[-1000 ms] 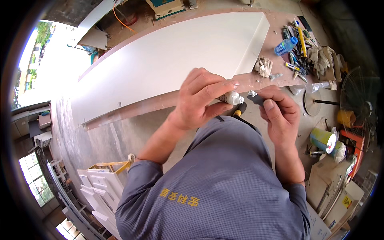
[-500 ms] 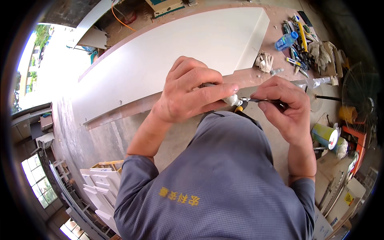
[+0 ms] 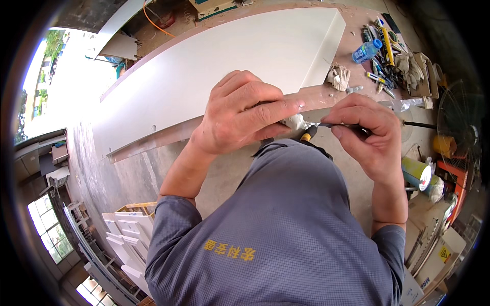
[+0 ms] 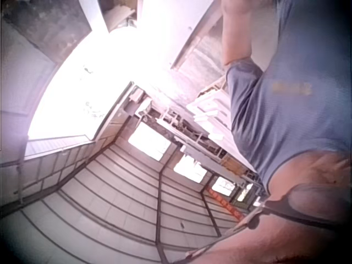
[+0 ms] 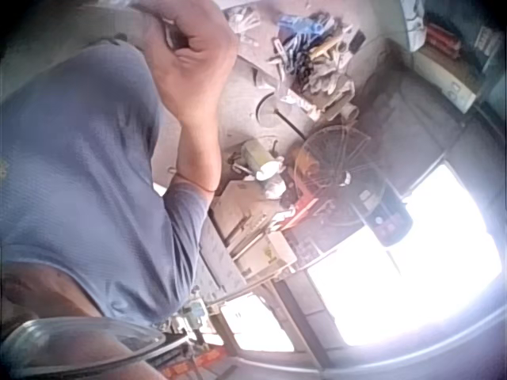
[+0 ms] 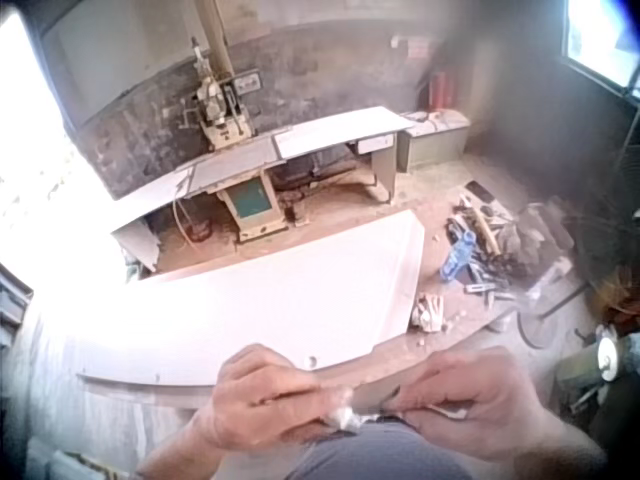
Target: The person wipes a curved white furniture panel with a cloth, applies adhesive to a plastic component, and uses a scraper to trim excess material along the edge.
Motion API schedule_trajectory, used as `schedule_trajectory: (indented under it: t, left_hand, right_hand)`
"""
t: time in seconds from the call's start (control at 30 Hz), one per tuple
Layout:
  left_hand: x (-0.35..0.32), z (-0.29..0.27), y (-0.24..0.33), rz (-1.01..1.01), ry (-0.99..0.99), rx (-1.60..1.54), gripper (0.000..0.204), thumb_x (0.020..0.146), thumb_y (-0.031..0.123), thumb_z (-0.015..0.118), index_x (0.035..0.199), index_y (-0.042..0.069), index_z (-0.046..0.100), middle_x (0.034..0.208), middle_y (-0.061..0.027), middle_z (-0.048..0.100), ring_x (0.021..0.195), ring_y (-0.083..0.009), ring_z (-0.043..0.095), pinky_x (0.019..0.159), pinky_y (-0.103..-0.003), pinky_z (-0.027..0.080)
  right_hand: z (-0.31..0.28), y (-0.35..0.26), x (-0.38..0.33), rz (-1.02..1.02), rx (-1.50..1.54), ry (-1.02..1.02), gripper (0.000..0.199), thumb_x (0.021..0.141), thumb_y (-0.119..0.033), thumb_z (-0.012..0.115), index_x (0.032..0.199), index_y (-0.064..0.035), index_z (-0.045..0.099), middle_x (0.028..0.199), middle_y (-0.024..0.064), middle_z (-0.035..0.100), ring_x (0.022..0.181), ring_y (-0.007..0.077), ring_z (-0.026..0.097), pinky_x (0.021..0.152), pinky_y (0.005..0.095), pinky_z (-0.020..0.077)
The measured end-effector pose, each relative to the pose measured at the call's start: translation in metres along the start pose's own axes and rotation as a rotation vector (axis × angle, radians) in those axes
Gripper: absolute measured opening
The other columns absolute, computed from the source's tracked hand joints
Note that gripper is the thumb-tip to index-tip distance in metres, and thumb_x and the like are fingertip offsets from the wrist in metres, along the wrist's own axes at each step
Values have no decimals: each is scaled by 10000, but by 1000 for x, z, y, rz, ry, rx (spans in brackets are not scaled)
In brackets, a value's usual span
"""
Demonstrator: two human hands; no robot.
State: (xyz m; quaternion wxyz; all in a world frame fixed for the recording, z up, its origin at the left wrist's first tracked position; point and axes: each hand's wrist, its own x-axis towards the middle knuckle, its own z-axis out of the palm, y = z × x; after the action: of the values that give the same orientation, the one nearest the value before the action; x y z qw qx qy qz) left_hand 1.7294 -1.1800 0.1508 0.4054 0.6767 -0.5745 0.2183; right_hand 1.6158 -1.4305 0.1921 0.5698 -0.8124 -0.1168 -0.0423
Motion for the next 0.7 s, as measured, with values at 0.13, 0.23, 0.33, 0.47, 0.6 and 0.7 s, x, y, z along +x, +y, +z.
schedule_trajectory:
  t: [0.13, 0.23, 0.33, 0.47, 0.6, 0.7]
  left_hand:
    - [-2, 0, 3, -60, -11, 34, 395, 784, 250, 855, 1122, 57, 785, 904, -53, 679, 665, -171, 594, 559, -294, 463]
    - [-1, 2, 7, -112, 16, 45, 393, 798, 229, 853, 1129, 30, 780, 911, -69, 686, 669, -176, 627, 561, -285, 495]
    - [-1, 2, 8, -158, 28, 49, 390, 787, 195, 856, 1134, 37, 773, 929, -63, 691, 712, -186, 656, 584, -292, 527]
    - [-6, 5, 9, -292, 49, -45, 364, 796, 129, 847, 1138, 57, 744, 975, -48, 704, 796, -192, 683, 639, -294, 559]
    - [-11, 14, 18, -386, 88, -297, 335, 930, 127, 780, 1229, 35, 662, 1050, -82, 713, 862, -191, 691, 737, -280, 573]
    - [-16, 30, 32, -489, 162, -411, 383, 977, 148, 747, 1310, 32, 596, 1074, -108, 701, 880, -183, 689, 790, -275, 575]
  right_hand:
    - [8, -5, -2, 5, -87, 79, 238, 821, 93, 685, 1024, 0, 765, 893, 55, 684, 697, 101, 587, 593, 241, 430]
    - [22, -2, -8, -8, -135, 171, 247, 822, 98, 689, 1032, -5, 768, 897, 65, 695, 702, 112, 594, 603, 247, 444]
    - [19, 5, -11, -31, 1, 49, 239, 835, 99, 682, 1039, 9, 765, 922, 71, 710, 723, 104, 600, 629, 242, 459]
    - [18, 16, -21, 99, 350, 47, 197, 937, 12, 640, 1104, 26, 744, 969, 52, 723, 728, 60, 556, 644, 212, 437]
    - [26, 24, -22, 177, 597, 102, 298, 1067, -184, 563, 1253, 9, 694, 1023, 35, 716, 681, 18, 425, 611, 187, 353]
    - [42, 28, -24, 184, 760, 199, 305, 1064, -195, 586, 1271, 2, 691, 1069, 56, 709, 681, 22, 418, 614, 191, 354]
